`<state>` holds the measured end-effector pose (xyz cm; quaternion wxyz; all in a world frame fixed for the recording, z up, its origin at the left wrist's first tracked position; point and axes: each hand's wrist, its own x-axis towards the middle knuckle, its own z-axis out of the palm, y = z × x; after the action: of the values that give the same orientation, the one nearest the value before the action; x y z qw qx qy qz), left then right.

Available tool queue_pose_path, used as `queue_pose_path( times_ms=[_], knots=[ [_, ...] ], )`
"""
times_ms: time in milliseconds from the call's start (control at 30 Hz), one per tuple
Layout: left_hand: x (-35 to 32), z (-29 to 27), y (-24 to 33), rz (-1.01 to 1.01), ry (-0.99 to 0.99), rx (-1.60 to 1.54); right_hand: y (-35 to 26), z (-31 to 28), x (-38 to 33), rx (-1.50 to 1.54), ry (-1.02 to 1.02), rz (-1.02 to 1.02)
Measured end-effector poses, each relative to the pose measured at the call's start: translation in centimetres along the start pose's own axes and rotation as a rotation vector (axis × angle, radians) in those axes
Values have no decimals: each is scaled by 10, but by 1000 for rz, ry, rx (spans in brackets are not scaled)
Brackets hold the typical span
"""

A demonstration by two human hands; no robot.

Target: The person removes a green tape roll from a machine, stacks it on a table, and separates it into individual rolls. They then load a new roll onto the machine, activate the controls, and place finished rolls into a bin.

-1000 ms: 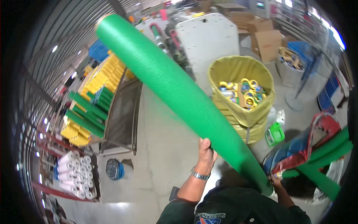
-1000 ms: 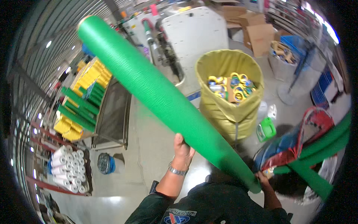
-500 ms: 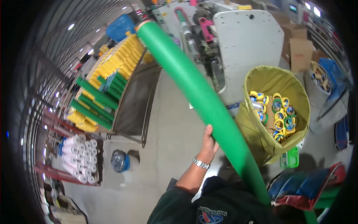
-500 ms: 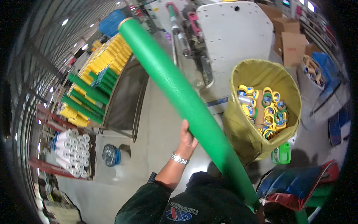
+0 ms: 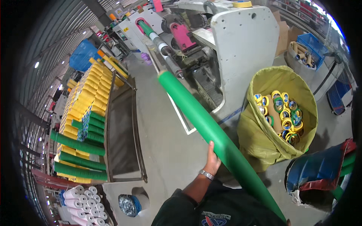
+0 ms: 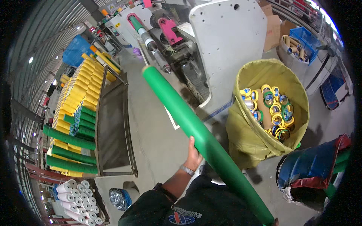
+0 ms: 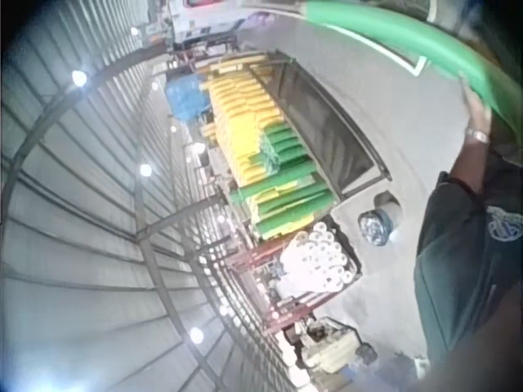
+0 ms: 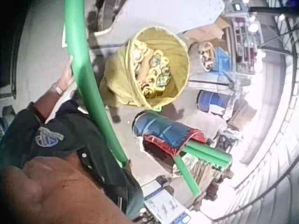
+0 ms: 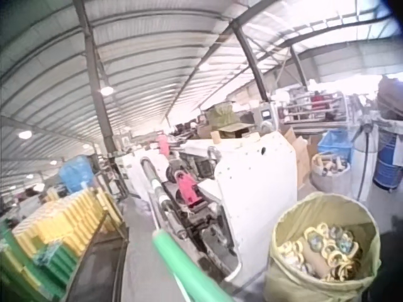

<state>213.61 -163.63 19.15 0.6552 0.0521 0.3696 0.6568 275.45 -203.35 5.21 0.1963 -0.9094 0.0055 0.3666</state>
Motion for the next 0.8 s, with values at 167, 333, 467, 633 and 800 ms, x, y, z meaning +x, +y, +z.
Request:
queue_pose_path(
  times_ms=[167, 333, 467, 633, 800],
  knots=[
    [36, -28, -12, -260, 58, 67, -25, 33, -92, -28, 101, -29],
    [100, -53, -14, -288, 53, 8, -51, 65, -128, -62, 134, -57],
    [152, -36, 25, -271, 28, 60, -58, 91, -138, -72, 154, -43],
    [210, -39, 43, -68, 95, 263, -83, 144, -144, -98, 117, -33],
    [244, -45, 54, 80, 129, 385, -53, 215, -228, -44, 402, -621]
  ],
)
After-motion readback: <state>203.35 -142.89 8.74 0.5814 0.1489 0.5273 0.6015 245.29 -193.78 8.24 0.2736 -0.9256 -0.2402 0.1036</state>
